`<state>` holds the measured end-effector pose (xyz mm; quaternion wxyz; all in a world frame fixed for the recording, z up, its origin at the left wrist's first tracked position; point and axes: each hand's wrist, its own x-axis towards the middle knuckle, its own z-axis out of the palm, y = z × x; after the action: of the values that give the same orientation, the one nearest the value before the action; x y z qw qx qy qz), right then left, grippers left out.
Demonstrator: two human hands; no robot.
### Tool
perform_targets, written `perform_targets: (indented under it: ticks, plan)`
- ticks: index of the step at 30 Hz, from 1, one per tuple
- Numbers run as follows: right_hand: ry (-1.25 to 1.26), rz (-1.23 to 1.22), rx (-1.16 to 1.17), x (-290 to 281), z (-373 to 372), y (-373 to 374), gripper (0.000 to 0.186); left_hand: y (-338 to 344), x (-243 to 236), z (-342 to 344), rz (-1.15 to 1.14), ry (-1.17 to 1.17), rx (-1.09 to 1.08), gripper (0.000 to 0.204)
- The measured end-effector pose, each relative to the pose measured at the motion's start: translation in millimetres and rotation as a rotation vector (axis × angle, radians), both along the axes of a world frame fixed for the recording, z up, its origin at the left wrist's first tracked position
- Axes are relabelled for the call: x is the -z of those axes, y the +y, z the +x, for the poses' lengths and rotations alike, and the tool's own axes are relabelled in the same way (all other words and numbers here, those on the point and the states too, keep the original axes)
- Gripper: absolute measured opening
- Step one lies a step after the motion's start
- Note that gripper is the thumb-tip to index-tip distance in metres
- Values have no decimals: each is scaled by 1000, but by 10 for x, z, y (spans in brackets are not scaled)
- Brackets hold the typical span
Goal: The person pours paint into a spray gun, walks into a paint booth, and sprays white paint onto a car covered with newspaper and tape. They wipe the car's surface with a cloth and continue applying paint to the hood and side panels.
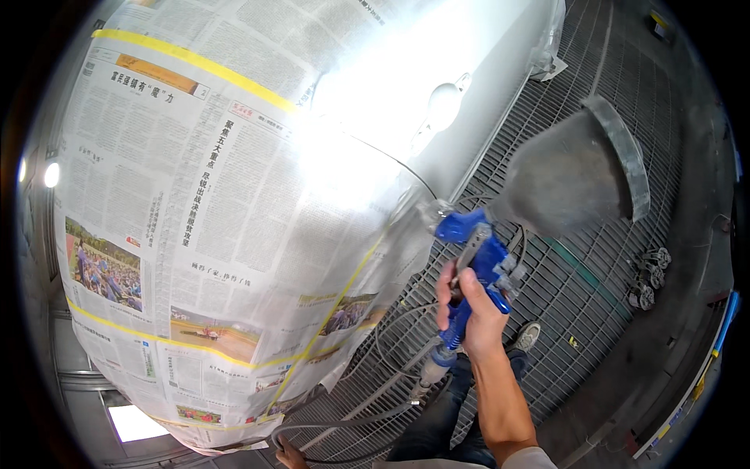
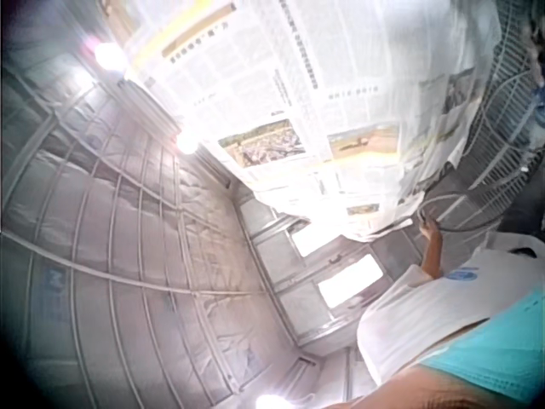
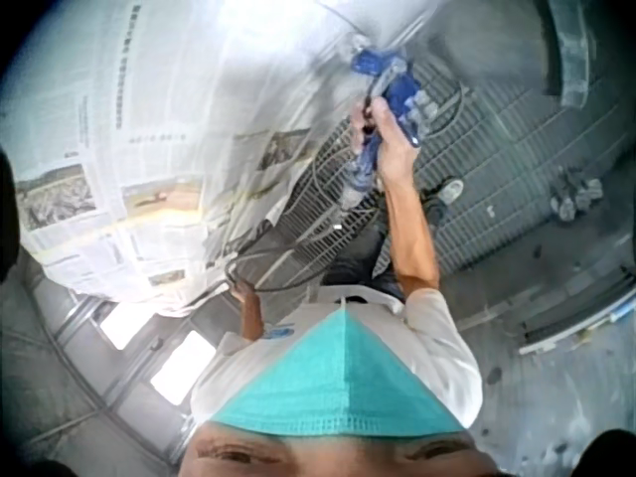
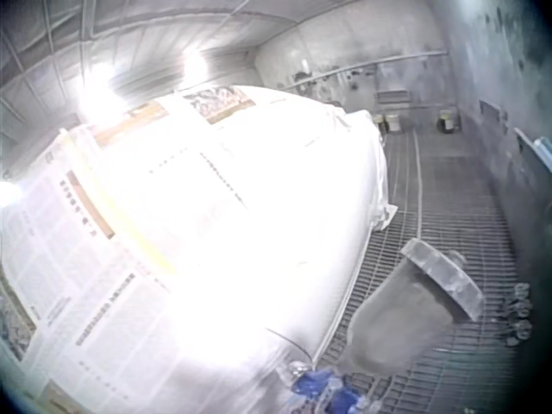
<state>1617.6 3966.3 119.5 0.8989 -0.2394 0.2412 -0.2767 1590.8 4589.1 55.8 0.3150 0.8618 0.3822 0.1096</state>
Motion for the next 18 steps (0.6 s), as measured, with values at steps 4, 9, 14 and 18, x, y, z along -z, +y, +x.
perform_targets:
  ticks: [4,9,14,18]
  plan:
    - [119,49,145,335,-182,46,20,9,17,15,41,69,-104,57]
    - [295,20,272,531,-321,82,28,-269,4,-23,392,175,233,27]
    - [34,83,138,611,-280,118,42,305,170,-47,305,390,140,32]
    - [-240,54,4,796,-202,97,39,369,175,-160,527,220,453,39]
